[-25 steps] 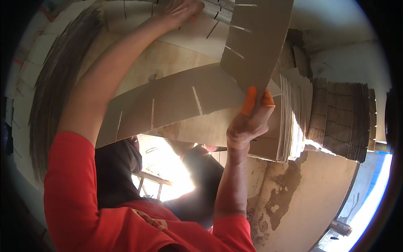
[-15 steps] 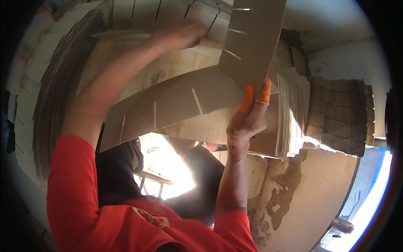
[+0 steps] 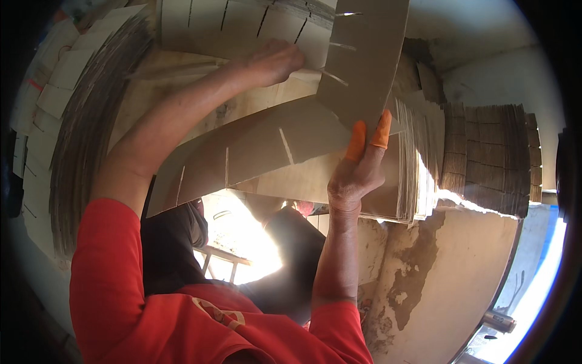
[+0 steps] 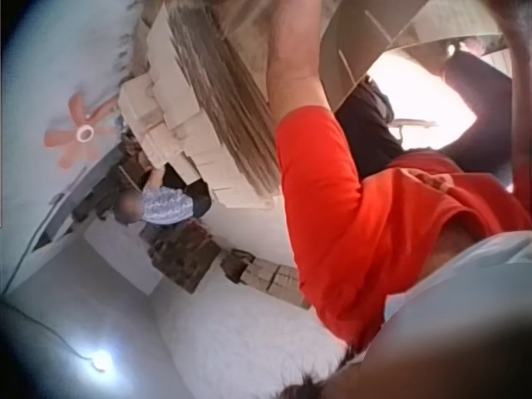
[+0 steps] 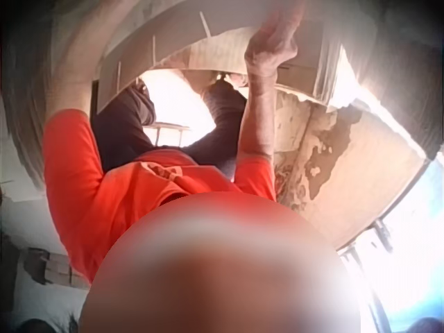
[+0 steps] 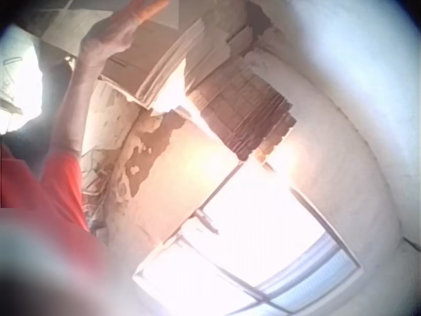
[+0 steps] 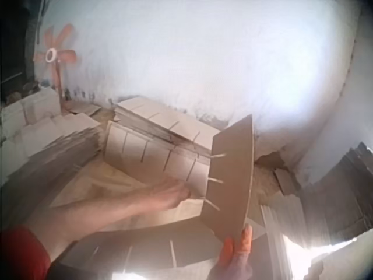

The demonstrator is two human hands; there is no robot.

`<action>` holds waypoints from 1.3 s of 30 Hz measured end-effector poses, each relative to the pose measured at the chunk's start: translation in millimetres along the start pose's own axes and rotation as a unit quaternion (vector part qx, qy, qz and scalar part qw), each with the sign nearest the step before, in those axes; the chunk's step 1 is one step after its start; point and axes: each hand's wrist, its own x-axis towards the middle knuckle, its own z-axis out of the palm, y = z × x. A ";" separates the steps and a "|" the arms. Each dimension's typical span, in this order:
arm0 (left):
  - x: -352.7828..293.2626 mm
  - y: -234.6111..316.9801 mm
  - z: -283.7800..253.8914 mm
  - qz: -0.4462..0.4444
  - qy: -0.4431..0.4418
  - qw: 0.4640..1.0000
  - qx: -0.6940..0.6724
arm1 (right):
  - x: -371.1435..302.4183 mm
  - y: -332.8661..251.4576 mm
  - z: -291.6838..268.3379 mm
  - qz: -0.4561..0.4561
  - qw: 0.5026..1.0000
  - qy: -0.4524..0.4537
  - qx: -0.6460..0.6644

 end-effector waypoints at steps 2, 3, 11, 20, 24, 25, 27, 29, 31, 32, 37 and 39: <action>1.2 2.1 0.1 -0.001 0.002 1.000 0.018 | -0.2 -2.4 -3.7 0.013 1.000 -0.014 -0.006; 2.0 2.9 0.1 -0.002 0.003 1.000 0.027 | -0.2 -3.2 -4.8 0.020 1.000 -0.022 -0.009; 3.4 7.2 0.8 -0.024 -0.003 0.999 -0.024 | 2.8 -1.5 -2.3 -0.006 1.000 0.012 0.011; 1.3 0.9 3.4 0.005 0.037 0.999 0.012 | 1.7 -0.6 0.5 0.007 1.000 0.009 0.011; -0.6 9.7 0.2 0.033 0.049 0.998 0.018 | -1.6 -2.6 4.0 0.021 0.999 -0.015 0.028; -2.5 13.1 -0.7 0.038 0.053 0.998 0.006 | -2.2 -3.4 5.0 0.028 0.999 -0.017 0.031; -6.1 24.7 -6.9 0.048 0.060 0.997 -0.019 | -1.9 -3.8 7.0 0.043 0.998 -0.021 0.037; -8.6 37.4 -13.4 0.068 0.067 0.995 -0.042 | -6.2 -3.4 10.3 0.058 0.996 -0.057 0.026; -11.4 50.5 -20.9 0.081 0.077 0.992 -0.066 | -10.7 -3.5 12.3 0.084 0.992 -0.093 0.027; -13.7 56.8 -26.8 0.082 0.082 0.990 -0.075 | -12.8 -4.3 13.6 0.102 0.988 -0.110 0.037; -26.3 69.8 -35.8 0.100 0.073 0.986 -0.108 | -20.2 2.8 17.2 0.147 0.964 -0.218 -0.025; -32.1 69.0 -31.9 0.105 0.056 0.988 -0.098 | -16.1 -2.1 16.8 0.161 0.955 -0.246 -0.033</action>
